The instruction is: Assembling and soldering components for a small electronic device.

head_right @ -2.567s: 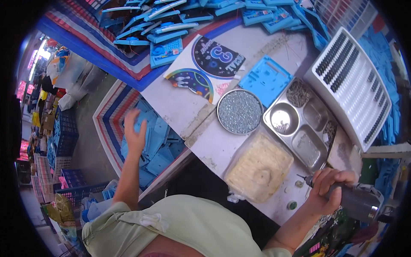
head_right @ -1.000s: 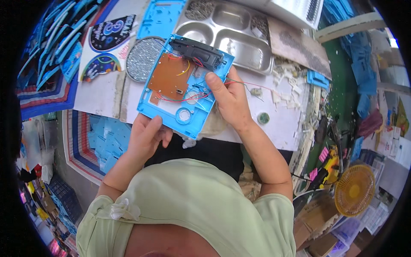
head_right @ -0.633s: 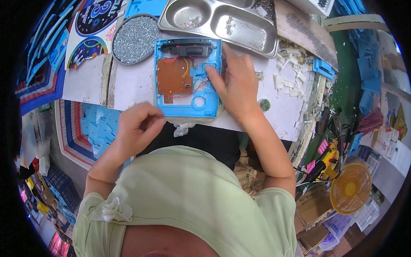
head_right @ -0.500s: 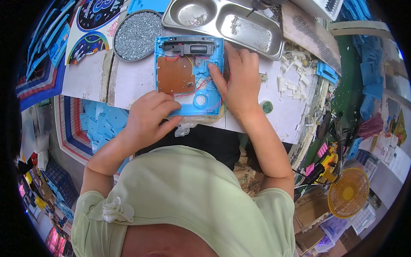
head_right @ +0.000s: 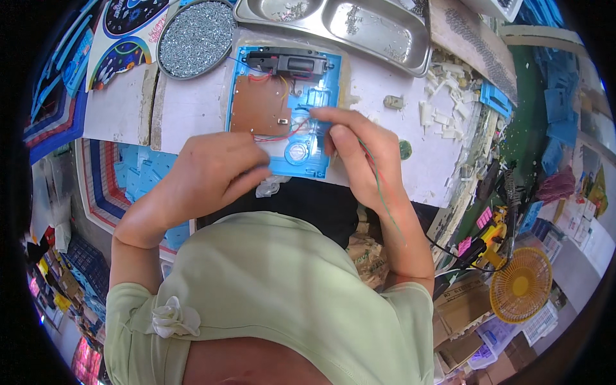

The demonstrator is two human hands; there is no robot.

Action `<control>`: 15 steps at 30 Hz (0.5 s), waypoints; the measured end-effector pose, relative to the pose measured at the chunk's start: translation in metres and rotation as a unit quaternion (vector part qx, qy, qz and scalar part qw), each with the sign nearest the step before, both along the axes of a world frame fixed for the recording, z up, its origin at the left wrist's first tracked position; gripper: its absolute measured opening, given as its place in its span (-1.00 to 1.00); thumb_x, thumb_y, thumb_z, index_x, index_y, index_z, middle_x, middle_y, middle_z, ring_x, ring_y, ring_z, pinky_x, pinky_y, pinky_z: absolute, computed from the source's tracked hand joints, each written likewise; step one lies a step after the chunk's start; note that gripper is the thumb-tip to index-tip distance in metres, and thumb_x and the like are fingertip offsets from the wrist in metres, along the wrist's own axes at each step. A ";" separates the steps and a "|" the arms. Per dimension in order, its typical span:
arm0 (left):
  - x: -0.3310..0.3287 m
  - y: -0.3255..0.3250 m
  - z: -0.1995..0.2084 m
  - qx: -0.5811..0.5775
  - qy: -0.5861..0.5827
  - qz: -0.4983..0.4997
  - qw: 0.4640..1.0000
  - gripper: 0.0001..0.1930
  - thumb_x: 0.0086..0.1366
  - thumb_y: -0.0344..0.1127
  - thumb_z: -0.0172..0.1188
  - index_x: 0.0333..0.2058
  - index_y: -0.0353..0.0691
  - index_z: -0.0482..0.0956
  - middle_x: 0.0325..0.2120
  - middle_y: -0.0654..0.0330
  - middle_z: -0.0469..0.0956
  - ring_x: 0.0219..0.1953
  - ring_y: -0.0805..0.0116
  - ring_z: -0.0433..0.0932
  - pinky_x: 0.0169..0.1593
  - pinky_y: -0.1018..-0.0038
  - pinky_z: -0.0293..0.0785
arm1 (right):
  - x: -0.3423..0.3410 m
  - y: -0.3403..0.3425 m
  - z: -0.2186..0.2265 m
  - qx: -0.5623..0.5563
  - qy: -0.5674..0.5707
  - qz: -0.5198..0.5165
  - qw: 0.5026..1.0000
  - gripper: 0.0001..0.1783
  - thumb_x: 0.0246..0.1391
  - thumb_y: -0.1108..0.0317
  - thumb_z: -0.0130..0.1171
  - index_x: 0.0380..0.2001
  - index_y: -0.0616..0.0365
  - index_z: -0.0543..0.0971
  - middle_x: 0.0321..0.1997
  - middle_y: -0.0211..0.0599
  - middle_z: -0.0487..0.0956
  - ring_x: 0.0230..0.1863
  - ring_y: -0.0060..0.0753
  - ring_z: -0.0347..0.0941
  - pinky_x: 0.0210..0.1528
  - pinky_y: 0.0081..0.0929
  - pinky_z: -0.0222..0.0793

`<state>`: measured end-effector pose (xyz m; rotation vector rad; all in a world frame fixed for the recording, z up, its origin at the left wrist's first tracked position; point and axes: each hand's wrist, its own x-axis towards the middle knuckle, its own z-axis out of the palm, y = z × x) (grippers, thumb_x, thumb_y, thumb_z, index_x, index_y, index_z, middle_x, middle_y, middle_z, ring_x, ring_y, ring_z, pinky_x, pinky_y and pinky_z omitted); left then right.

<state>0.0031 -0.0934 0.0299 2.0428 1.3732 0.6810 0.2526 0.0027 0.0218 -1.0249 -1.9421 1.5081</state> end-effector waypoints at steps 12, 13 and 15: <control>0.037 0.049 -0.018 0.053 0.026 0.121 0.991 -0.74 0.14 -0.33 0.42 -0.19 -0.20 0.65 -0.48 0.16 0.59 -0.46 0.15 0.60 -0.38 0.29 0.48 | -0.018 0.015 0.006 -0.123 0.065 -0.024 0.990 -0.69 0.44 0.27 0.04 -0.06 0.26 0.65 -0.40 -0.34 0.62 -0.45 -0.67 0.45 -0.43 -0.67 0.34; 0.038 0.053 -0.024 0.072 0.049 0.116 0.989 -0.74 0.13 -0.33 0.42 -0.20 -0.20 0.65 -0.49 0.17 0.58 -0.47 0.17 0.59 -0.38 0.29 0.48 | -0.019 0.023 0.007 -0.150 0.074 -0.006 0.986 -0.69 0.44 0.26 0.03 -0.07 0.27 0.65 -0.41 -0.34 0.63 -0.46 -0.67 0.45 -0.46 -0.67 0.33; 0.041 0.059 -0.032 0.110 0.057 0.108 0.986 -0.74 0.12 -0.34 0.42 -0.20 -0.20 0.66 -0.51 0.18 0.56 -0.49 0.21 0.57 -0.39 0.32 0.47 | -0.019 0.040 0.006 -0.210 0.099 0.029 0.972 -0.68 0.44 0.24 0.03 -0.10 0.28 0.64 -0.42 -0.33 0.64 -0.49 -0.68 0.45 -0.50 -0.68 0.32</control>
